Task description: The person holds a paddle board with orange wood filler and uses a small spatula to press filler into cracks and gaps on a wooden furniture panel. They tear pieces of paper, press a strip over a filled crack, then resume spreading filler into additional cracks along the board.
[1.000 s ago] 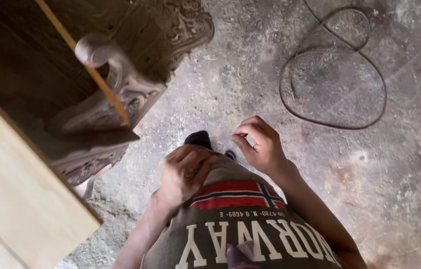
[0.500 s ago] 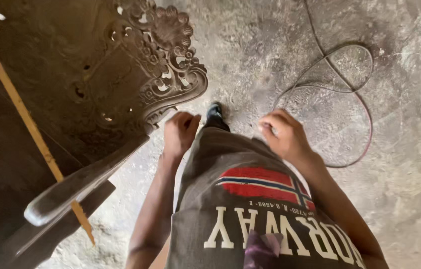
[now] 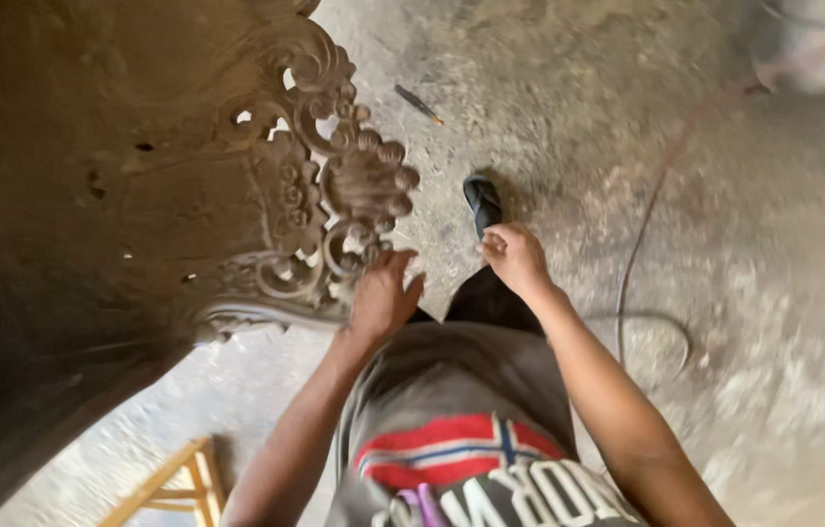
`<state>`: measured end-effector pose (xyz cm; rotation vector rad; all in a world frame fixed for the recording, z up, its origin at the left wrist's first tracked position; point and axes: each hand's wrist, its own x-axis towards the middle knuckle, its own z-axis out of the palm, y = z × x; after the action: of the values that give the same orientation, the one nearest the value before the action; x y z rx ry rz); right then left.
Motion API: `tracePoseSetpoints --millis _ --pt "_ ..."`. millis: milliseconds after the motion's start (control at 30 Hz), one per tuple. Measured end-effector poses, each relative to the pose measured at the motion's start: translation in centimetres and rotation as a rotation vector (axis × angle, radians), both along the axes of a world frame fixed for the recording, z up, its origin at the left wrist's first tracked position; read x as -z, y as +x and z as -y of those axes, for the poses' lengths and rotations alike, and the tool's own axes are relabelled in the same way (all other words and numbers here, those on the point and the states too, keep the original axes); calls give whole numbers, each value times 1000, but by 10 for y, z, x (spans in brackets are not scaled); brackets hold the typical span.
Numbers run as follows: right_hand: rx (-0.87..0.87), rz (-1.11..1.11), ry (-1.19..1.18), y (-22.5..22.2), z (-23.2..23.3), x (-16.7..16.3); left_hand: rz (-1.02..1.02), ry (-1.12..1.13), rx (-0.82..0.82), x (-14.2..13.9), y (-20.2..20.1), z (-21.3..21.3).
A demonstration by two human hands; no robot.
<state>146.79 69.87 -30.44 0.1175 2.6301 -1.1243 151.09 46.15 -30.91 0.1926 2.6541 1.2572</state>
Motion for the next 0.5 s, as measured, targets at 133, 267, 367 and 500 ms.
tracePoseSetpoints --millis 133,267,367,500 --pt "-262 98 113 -71 -17 86 396 131 -222 56 16 -60" --pt "-398 162 230 -132 -9 157 501 152 -521 117 16 -119" --pt "-443 102 298 -170 5 199 522 148 -630 145 5 -147" --pt "-522 19 401 -210 34 247 529 178 -577 147 9 -159"
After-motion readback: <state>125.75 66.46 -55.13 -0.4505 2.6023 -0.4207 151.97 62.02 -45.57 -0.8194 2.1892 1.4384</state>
